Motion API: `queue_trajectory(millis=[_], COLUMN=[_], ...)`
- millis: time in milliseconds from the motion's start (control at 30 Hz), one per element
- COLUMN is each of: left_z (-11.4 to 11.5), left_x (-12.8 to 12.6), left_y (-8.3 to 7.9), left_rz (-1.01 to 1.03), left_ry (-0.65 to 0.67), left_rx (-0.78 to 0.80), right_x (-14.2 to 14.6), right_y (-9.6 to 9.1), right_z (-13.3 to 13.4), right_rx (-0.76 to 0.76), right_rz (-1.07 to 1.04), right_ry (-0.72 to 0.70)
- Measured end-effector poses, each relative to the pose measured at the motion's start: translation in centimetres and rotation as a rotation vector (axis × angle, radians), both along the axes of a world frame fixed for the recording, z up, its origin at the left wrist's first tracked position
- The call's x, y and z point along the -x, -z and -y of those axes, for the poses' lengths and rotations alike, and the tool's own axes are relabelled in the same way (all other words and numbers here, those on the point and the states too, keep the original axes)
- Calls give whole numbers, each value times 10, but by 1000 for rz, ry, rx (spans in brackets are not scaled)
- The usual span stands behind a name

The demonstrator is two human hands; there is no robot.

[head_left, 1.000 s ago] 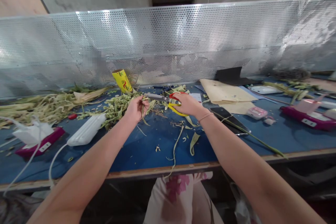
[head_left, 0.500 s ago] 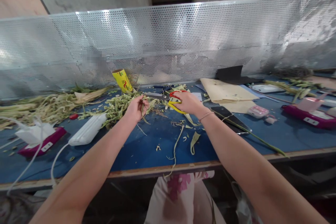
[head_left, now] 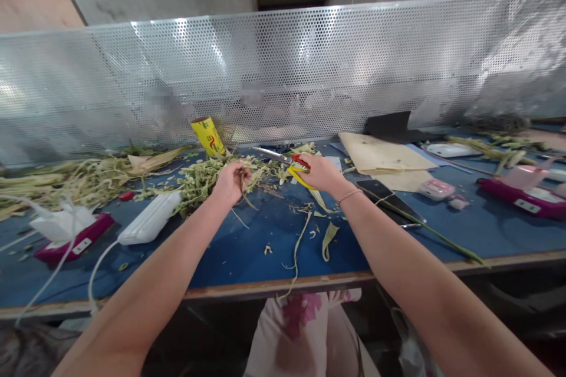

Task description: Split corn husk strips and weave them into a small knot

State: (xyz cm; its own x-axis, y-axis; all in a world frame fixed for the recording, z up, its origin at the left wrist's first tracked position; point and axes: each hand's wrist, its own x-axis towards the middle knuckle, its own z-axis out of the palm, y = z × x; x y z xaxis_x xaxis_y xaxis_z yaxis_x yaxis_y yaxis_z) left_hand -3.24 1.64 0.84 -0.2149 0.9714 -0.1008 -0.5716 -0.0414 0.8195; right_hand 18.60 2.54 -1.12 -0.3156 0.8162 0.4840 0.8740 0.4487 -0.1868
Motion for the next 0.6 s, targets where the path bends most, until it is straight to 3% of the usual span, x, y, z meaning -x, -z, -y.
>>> queue_trajectory(millis=[200, 333, 600], left_z=[-6, -7, -5], left_x=[0, 1, 4], left_y=[13, 14, 13], left_rz=[-267, -323, -438], left_ry=[-26, -97, -108], left_rx=[-265, -260, -262], right_x=[-2, -2, -1], right_y=[8, 7, 1], right_z=[-8, -7, 1], right_rx=[-53, -43, -7], right_rz=[41, 64, 104], right_ry=[-46, -54, -65])
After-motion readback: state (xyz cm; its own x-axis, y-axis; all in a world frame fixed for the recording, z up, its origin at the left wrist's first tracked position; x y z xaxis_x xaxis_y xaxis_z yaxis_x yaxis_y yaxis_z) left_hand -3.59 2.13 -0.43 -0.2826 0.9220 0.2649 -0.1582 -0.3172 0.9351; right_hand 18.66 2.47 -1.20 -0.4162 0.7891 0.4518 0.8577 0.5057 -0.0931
